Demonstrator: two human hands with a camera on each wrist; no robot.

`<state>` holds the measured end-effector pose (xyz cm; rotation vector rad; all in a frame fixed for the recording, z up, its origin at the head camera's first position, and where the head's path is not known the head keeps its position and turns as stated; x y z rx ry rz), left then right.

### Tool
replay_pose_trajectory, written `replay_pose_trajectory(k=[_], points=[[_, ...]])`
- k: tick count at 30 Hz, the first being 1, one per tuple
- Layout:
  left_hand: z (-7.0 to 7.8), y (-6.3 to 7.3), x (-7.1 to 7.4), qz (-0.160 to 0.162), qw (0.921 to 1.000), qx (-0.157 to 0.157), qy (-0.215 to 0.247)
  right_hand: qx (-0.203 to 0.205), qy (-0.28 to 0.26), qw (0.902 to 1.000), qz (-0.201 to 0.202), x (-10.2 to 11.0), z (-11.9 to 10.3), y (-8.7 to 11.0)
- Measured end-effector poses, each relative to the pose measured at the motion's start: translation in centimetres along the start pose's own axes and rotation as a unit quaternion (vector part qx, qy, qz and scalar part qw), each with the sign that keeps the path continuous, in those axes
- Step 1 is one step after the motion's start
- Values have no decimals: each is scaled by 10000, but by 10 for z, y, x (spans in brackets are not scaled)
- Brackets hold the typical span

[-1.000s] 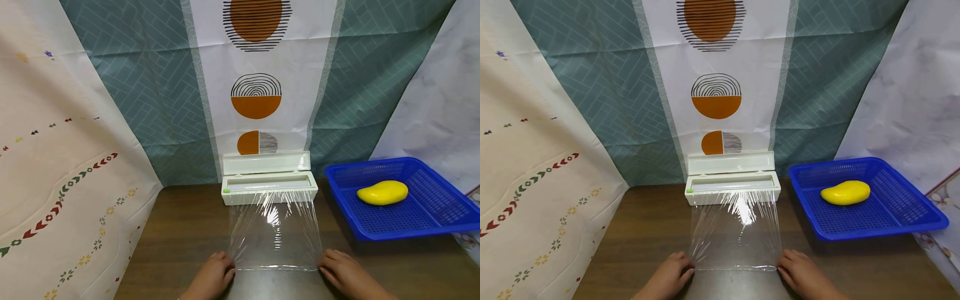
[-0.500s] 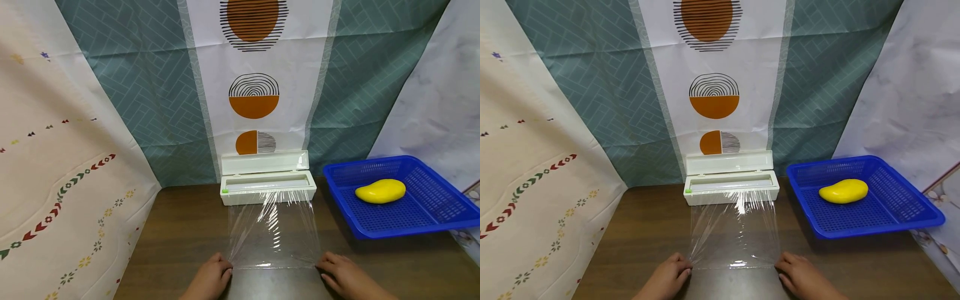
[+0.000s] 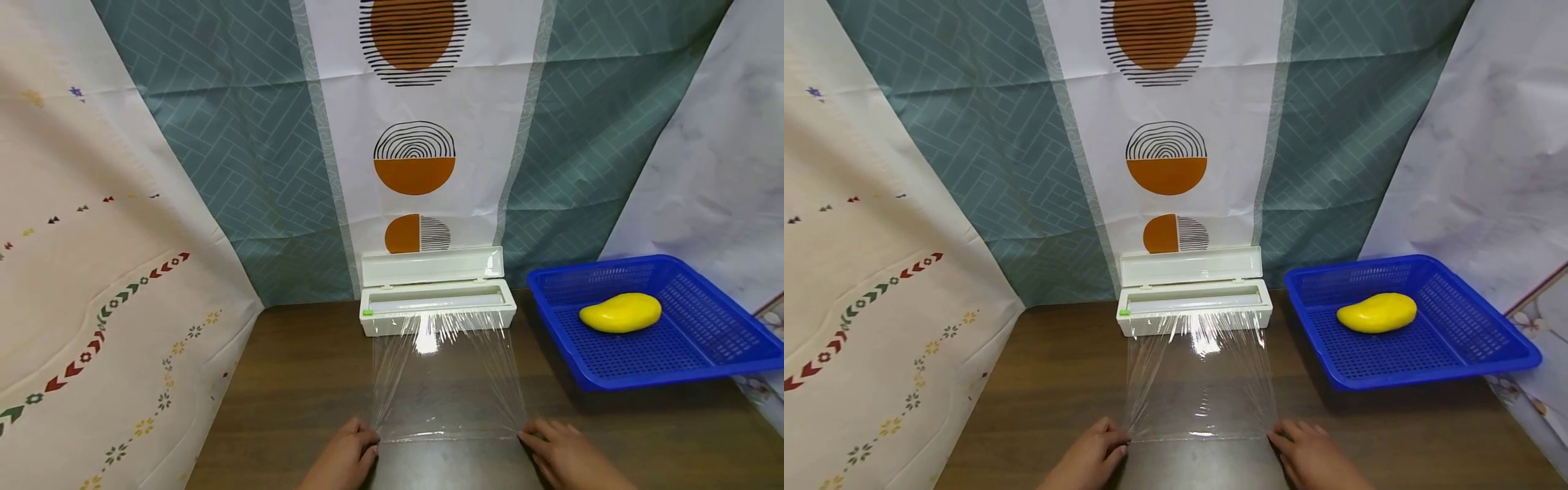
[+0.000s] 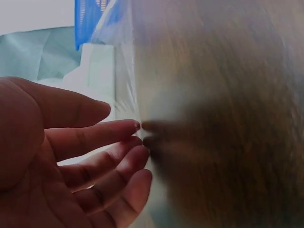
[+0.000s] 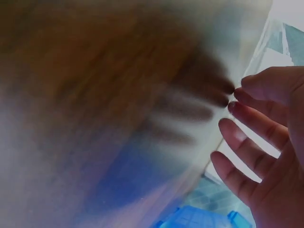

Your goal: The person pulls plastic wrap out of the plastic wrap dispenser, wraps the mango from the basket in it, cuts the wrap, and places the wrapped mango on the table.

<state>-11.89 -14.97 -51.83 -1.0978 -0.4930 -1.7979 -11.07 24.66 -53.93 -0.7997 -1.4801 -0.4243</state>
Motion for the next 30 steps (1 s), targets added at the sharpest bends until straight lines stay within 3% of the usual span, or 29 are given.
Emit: replay_pose_trajectory(k=[6,13,18,23,30], points=[[0,6,-2,-176,9998,104,-12,387,432,9982,163,-3,-4,7],[-2,8,-1,-252,9993,254,72,267,287,9986,358,-5,-5,12],[-2,8,2,-368,9985,356,172,442,362,9947,850,-6,-4,15],[-2,9,3,-220,9995,227,74,559,262,9905,1226,-6,-2,18],[0,11,4,74,9999,139,-33,377,23,9913,1258,-5,-1,21]])
Point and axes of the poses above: each hand's wrist, its own y-axis away from the middle knuckle, its own x-axis out of the back of the hand, z = x × y, the point moved 3 cm from there along -y, towards the middle knuckle
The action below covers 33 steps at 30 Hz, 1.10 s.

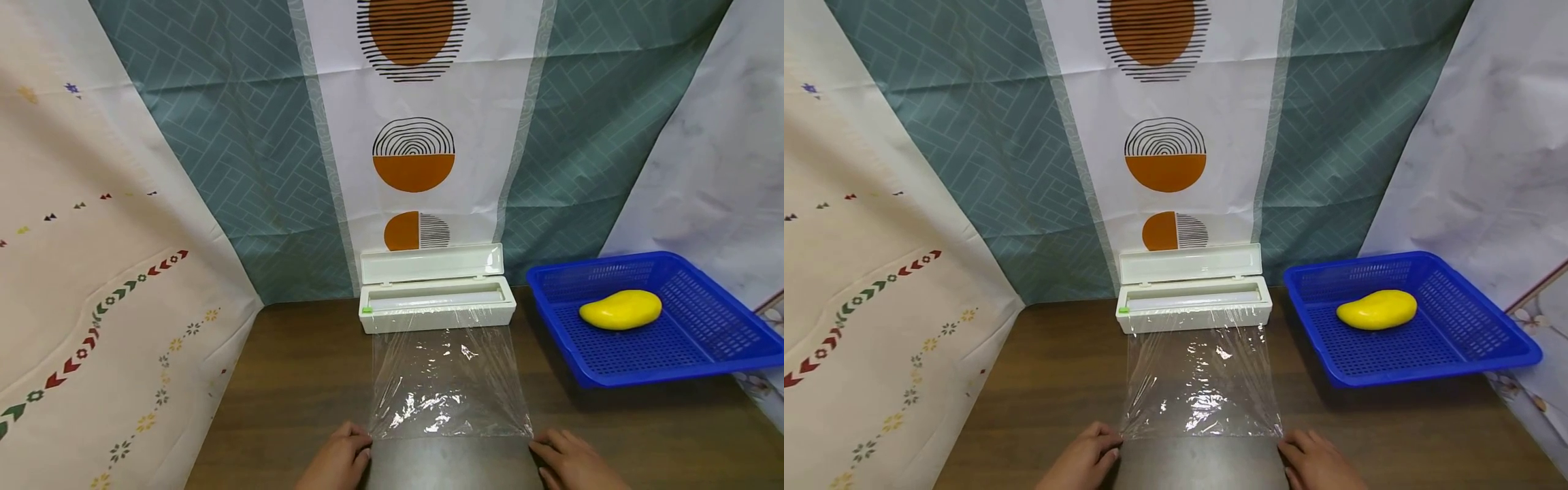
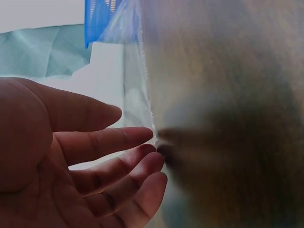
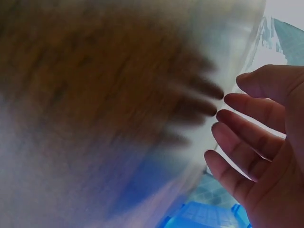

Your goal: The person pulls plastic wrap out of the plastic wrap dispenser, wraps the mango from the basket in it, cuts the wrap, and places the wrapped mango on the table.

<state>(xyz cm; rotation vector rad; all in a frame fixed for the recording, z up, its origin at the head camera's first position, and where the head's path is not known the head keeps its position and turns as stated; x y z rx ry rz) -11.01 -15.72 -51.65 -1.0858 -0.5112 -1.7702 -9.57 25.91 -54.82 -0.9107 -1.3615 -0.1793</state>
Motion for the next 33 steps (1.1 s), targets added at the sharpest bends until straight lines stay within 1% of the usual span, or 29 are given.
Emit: replay_pose_trajectory(k=[2,5,6,8,12,15,18,22,25,29,31,33], points=[[0,-1,2,-71,9998,119,115,-109,-58,9999,-68,1,0,-1],[1,-2,4,-250,9984,384,331,-306,-74,9993,-179,2,0,-2],[2,-3,5,-254,9981,414,382,-346,-74,9992,-183,3,0,-2],[4,-5,6,-156,9981,373,458,-406,-17,9991,-156,4,0,-3],[10,-8,9,261,9984,96,489,-417,121,9991,-8,10,-2,-8],[14,-11,12,420,9975,72,567,-487,130,9987,8,16,-2,-14],[17,-16,14,451,9969,155,619,-600,75,9982,50,23,-2,-21],[23,-23,19,404,9963,303,699,-590,104,9978,286,32,0,-30],[27,-30,25,406,9959,357,731,-472,218,9970,566,36,1,-35],[33,-39,30,622,9962,236,570,-367,279,9944,956,43,3,-43],[36,-44,33,692,9961,222,501,-298,277,9926,1140,47,6,-46],[38,-48,34,731,9958,236,508,-257,306,9916,1230,53,8,-49]])
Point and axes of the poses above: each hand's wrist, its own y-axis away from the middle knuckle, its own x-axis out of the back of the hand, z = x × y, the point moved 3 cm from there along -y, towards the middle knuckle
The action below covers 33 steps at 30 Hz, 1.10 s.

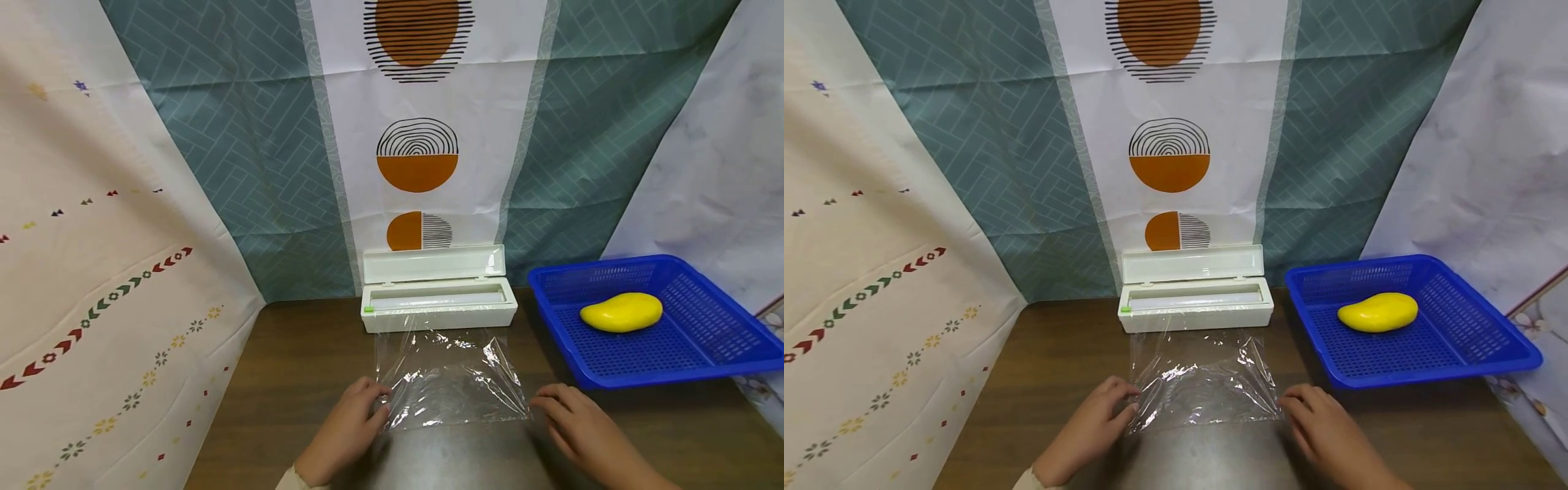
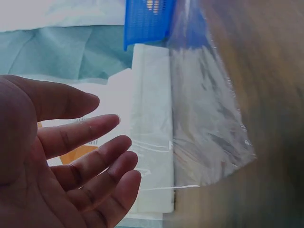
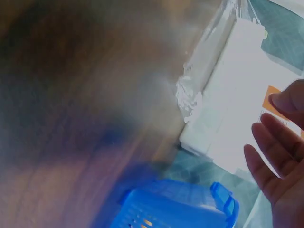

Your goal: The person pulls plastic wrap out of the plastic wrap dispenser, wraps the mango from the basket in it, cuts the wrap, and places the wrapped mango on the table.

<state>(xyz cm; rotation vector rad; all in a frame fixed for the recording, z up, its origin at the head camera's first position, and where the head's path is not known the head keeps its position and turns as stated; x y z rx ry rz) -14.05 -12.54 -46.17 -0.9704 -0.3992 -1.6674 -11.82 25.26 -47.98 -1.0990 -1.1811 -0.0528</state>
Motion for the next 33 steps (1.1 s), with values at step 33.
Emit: replay_pose_trajectory(k=[33], points=[[15,-56,4,643,9939,85,894,-536,426,9976,95,45,39,-35]])
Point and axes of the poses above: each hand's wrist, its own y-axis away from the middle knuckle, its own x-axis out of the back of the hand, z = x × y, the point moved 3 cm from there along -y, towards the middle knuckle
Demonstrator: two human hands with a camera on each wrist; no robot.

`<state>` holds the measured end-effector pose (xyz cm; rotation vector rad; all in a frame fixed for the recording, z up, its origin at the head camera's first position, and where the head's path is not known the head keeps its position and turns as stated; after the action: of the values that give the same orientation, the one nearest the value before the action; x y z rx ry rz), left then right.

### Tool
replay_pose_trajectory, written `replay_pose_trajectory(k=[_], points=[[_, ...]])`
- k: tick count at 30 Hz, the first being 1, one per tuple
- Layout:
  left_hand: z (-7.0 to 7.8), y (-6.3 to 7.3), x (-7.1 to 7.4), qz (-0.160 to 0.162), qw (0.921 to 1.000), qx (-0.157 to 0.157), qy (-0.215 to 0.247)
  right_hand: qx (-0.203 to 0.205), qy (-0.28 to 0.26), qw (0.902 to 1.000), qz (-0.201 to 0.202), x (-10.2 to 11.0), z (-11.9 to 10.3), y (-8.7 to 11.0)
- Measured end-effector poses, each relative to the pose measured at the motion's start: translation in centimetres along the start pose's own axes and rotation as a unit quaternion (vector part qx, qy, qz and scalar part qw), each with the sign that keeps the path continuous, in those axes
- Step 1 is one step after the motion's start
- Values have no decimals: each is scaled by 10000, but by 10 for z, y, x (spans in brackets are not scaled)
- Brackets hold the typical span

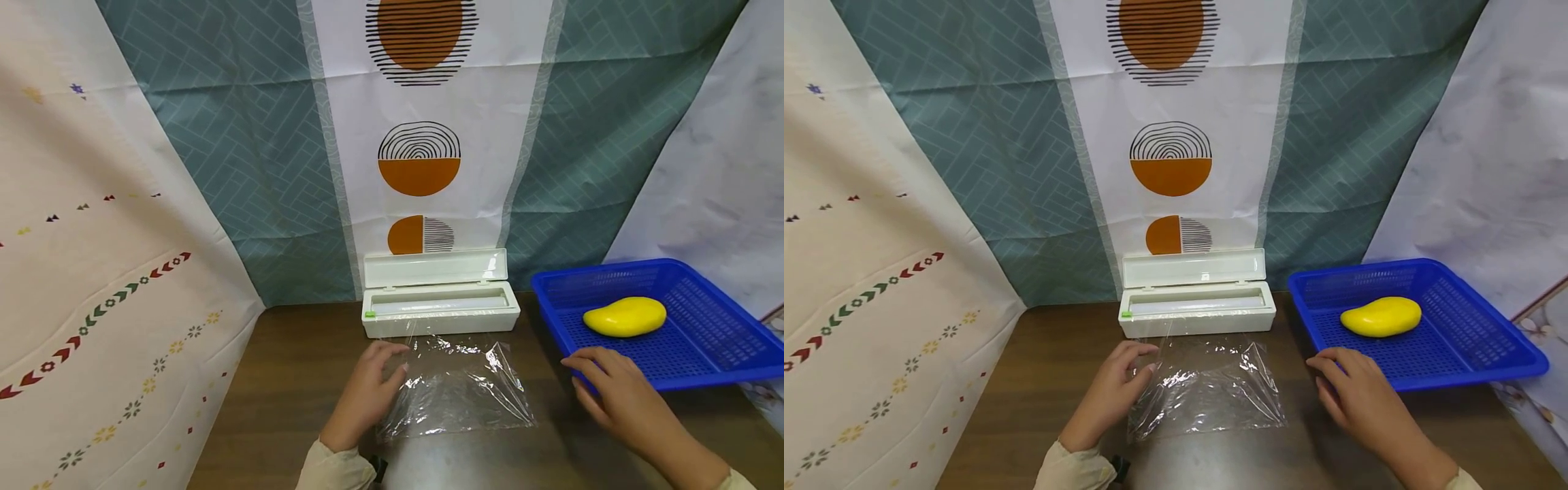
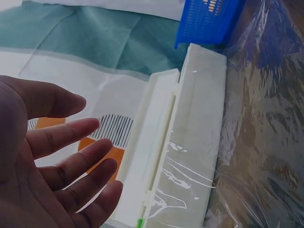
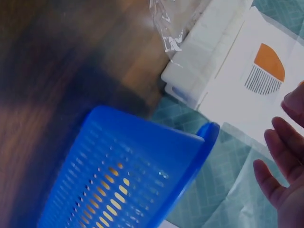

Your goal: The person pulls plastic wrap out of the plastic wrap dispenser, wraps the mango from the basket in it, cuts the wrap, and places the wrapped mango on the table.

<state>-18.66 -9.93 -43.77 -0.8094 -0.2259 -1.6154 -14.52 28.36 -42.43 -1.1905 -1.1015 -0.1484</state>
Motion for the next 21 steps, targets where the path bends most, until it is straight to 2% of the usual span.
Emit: replay_pose_trajectory(k=[7,14,21], points=[[-4,1,-1,26,10000,7,-2,242,-8,9997,85,7,8,-7],[-2,1,-5,-59,10000,14,-53,366,30,9993,34,10,23,-13],[-5,-1,-10,-108,9999,43,-106,225,96,9994,-228,14,44,-17]])
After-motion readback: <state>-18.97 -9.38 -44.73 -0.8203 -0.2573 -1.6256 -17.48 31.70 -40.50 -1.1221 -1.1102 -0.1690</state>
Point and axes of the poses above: each hand's wrist, its own y-axis away from the middle knuckle, its own x-axis out of the back of the hand, z = x × y, the point moved 3 cm from there along -y, towards the middle knuckle
